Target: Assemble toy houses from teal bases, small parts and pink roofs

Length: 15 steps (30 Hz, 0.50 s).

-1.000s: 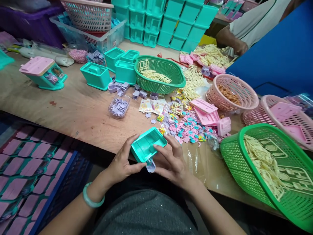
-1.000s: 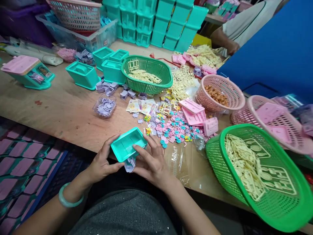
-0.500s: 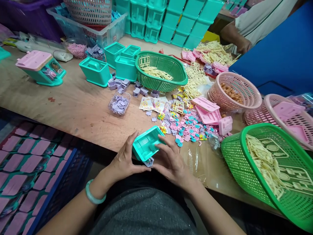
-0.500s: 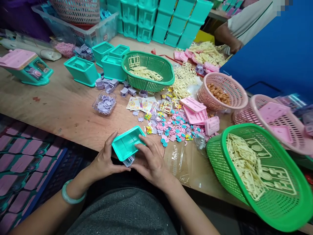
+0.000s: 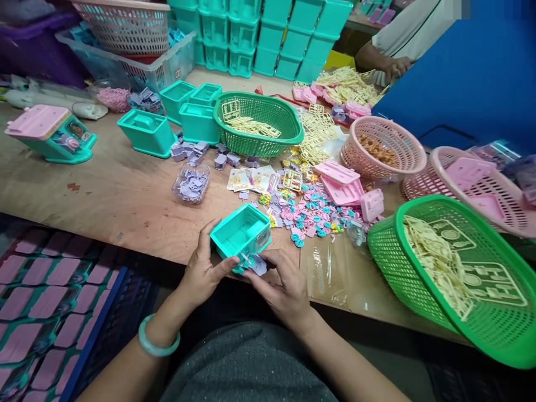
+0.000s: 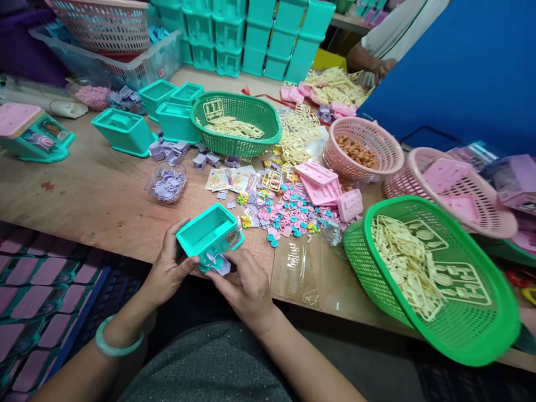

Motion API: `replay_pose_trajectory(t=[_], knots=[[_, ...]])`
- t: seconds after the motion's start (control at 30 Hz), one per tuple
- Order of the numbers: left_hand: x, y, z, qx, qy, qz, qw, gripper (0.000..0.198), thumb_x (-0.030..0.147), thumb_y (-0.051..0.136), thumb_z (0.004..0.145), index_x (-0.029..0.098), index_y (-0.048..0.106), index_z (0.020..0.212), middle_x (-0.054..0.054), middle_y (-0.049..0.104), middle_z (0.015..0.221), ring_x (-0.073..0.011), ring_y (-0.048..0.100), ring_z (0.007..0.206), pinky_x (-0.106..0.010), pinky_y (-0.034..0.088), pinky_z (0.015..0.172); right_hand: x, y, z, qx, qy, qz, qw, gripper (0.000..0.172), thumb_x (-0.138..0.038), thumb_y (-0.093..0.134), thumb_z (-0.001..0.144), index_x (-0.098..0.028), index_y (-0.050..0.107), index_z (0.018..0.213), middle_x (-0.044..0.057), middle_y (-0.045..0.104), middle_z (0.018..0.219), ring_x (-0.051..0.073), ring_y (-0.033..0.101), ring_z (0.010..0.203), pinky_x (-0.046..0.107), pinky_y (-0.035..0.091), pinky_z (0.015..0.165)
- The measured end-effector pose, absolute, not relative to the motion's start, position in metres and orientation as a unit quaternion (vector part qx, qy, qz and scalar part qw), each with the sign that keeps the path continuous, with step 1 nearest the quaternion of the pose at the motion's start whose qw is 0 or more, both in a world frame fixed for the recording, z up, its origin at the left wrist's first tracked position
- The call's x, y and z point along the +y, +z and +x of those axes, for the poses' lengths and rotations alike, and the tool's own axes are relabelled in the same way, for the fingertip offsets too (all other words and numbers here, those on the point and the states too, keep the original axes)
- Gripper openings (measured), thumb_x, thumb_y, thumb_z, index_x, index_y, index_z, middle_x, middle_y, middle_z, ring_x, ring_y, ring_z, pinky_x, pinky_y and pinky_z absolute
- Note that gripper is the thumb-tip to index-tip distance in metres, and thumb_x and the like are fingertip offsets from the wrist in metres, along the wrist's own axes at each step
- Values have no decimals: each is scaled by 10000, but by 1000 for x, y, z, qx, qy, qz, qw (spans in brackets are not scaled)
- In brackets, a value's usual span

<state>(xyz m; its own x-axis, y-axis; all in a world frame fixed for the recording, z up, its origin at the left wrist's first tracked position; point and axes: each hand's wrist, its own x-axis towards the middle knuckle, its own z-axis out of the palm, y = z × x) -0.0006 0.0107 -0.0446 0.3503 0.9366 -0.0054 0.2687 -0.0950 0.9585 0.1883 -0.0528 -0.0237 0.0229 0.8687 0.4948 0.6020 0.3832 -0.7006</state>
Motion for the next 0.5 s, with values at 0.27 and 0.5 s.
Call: replay_pose_trajectory(t=[0.27,0.5], knots=[[11,-40,1,465,330,692,442,736,549,648,890,260,325,1485,-126,564,1413,-298,592,1262,-428,482,1042,-47,-22,182,-726,28,-547,415,264,-230,661,951,-160,568,1188,112,707,960,226,694,889,347,607,762],[4,-47,10,455,328,767,313,803,597,661,861,261,304,1497,-152,595,1373,-316,639,1218,-430,543,967,-54,-53,195,-684,117,-535,482,274,-205,675,923,-211,549,1166,86,676,989,216,676,919,344,603,785]])
